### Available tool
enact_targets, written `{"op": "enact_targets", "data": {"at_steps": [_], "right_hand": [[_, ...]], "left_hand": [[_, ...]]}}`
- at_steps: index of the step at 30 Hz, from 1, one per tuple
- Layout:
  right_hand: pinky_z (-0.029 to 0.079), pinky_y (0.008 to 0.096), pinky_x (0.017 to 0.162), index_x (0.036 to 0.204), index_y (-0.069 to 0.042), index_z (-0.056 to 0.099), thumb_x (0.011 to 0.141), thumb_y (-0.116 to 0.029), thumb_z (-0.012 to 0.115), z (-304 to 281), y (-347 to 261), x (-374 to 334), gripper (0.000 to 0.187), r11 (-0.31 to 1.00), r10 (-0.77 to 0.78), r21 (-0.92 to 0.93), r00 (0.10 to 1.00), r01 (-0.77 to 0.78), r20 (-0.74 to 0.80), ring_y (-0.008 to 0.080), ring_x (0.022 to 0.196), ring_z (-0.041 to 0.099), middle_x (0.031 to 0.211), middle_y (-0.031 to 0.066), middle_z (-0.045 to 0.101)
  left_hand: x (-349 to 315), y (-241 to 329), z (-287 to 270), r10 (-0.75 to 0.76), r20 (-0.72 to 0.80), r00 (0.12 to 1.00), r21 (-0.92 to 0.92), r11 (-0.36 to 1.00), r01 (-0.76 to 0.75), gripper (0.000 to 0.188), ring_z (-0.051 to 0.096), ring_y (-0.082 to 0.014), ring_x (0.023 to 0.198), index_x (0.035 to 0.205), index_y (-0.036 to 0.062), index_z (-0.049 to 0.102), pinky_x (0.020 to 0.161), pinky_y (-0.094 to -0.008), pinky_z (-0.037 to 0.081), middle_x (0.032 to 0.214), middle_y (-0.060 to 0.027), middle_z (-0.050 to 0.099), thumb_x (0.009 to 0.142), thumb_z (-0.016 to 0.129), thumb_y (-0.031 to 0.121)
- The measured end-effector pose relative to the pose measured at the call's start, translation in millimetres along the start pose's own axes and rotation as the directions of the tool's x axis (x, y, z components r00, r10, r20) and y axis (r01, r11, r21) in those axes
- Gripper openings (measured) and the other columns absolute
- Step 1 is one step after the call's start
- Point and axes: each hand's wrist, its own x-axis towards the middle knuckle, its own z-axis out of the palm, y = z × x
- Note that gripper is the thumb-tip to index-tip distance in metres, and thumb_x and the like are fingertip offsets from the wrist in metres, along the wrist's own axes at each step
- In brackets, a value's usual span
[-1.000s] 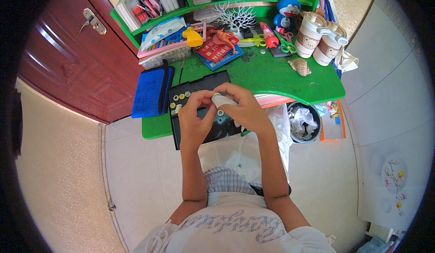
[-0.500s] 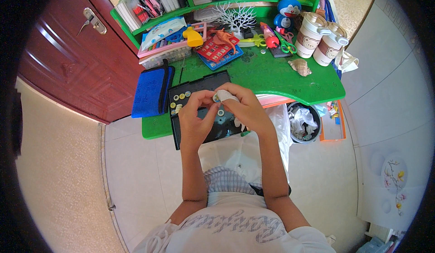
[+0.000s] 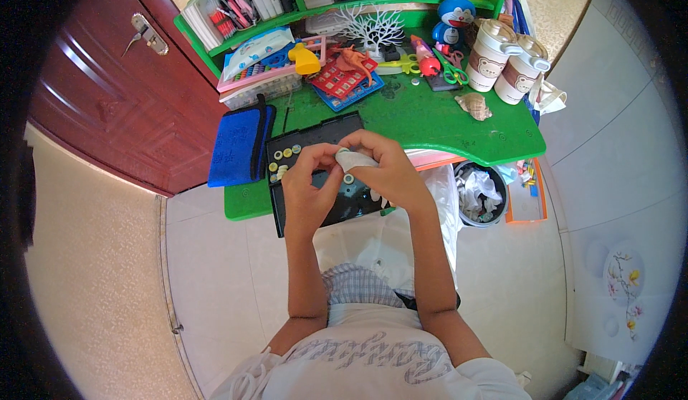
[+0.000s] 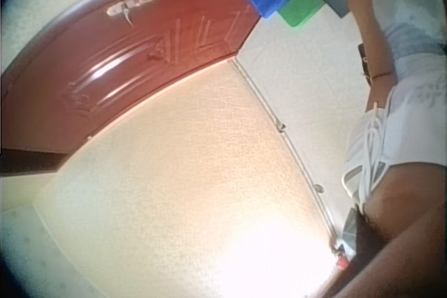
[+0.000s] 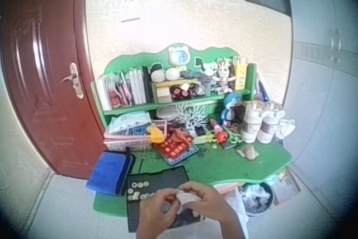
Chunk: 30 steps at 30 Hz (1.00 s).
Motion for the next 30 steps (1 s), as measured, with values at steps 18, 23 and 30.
{"op": "enact_targets", "data": {"at_steps": [18, 23, 30], "right_hand": [[0.042, 0.0185, 0.061, 0.099, -0.001, 0.056, 0.077, -0.006, 0.06, -2.0, -2.3, -0.8, 0.023, 0.997, 0.048, -0.057, 0.999, -0.048, -0.006, 0.0044, 0.074, 0.053, 0.084, 0.0003, 0.059], [0.041, 0.0196, 0.058, 0.094, -0.001, 0.058, 0.08, -0.01, 0.061, -0.1, -6.0, -0.5, 0.017, 0.994, 0.066, -0.081, 0.996, -0.071, -0.059, 0.0045, 0.071, 0.051, 0.08, -0.0004, 0.057], [0.041, 0.0206, 0.065, 0.09, 0.0, 0.059, 0.083, -0.011, 0.058, 3.0, -8.6, -1.1, 0.013, 0.999, -0.001, -0.043, 0.998, -0.001, -0.061, 0.0058, 0.074, 0.05, 0.08, -0.0004, 0.057]], "left_hand": [[0.2, 3.0, -3.0, -0.072, 0.055, 0.996, -0.005, 0.997, 0.073, 0.025, 0.06, -0.0111, 0.071, 0.097, 0.0021, 0.058, 0.067, -0.0236, 0.048, 0.079, -0.0062, 0.063, 0.073, 0.062, -0.006], [1.1, 6.3, -4.4, -0.092, 0.068, 0.993, 0.013, 0.996, 0.091, 0.025, 0.06, -0.0114, 0.07, 0.097, 0.0021, 0.058, 0.066, -0.0236, 0.048, 0.078, -0.0062, 0.063, 0.073, 0.063, -0.005], [0.9, 6.7, -3.4, -0.113, 0.053, 0.992, -0.006, 0.994, 0.113, 0.025, 0.06, -0.0116, 0.069, 0.097, 0.0021, 0.058, 0.066, -0.0239, 0.048, 0.076, -0.0062, 0.063, 0.073, 0.064, -0.004]]}}
